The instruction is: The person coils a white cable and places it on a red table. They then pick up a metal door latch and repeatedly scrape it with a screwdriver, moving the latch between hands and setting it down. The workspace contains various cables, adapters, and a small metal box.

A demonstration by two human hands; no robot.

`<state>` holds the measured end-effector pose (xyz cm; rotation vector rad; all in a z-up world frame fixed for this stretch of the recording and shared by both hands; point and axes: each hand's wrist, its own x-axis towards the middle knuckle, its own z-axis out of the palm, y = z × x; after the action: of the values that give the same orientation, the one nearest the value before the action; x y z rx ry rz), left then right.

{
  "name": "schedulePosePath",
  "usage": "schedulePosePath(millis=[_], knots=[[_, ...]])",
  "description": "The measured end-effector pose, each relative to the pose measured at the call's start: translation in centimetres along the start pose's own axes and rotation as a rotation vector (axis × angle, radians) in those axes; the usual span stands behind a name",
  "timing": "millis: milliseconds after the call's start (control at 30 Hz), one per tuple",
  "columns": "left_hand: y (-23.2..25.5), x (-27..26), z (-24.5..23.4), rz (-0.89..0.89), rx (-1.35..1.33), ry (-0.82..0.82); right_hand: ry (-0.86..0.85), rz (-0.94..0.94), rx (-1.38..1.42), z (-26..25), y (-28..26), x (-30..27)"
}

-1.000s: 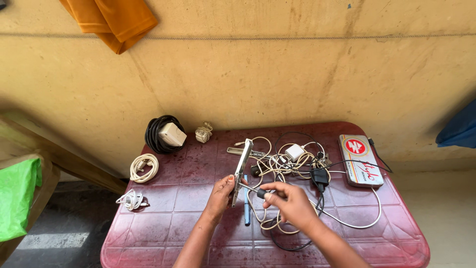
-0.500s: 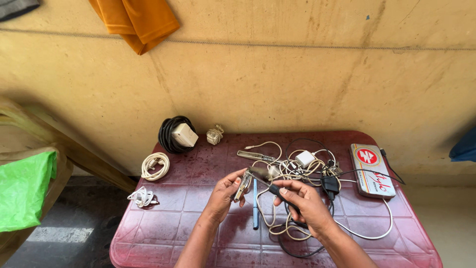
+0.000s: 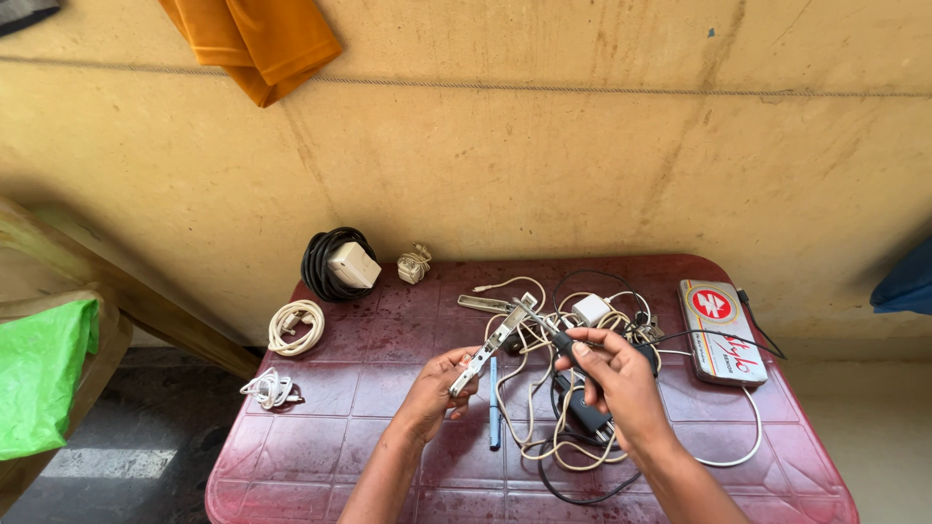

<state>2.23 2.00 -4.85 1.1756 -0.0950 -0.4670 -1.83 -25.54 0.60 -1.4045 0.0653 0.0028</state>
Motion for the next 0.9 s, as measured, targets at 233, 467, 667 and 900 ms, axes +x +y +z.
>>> schedulePosePath(millis=[233, 467, 667, 900], knots=[[-0.3, 0.4, 0.6, -0.015, 0.041, 0.064, -0.059, 0.031, -0.111, -0.4, -0.3, 0.0], [-1.0, 0.8, -0.5, 0.044, 0.153, 0.091, -0.072, -0.379, -0.741, 2.1, -2.3, -3.3], [-1.1, 1.0, -0.2, 0.005, 0.245, 0.136, -0.042, -0.438, -0.842, 3.3, -3.4, -4.2], [-1.0, 0.9, -0.3, 0.031, 0.315, 0.098, -0.082, -0.512, -0.917, 3.3, -3.5, -4.5]])
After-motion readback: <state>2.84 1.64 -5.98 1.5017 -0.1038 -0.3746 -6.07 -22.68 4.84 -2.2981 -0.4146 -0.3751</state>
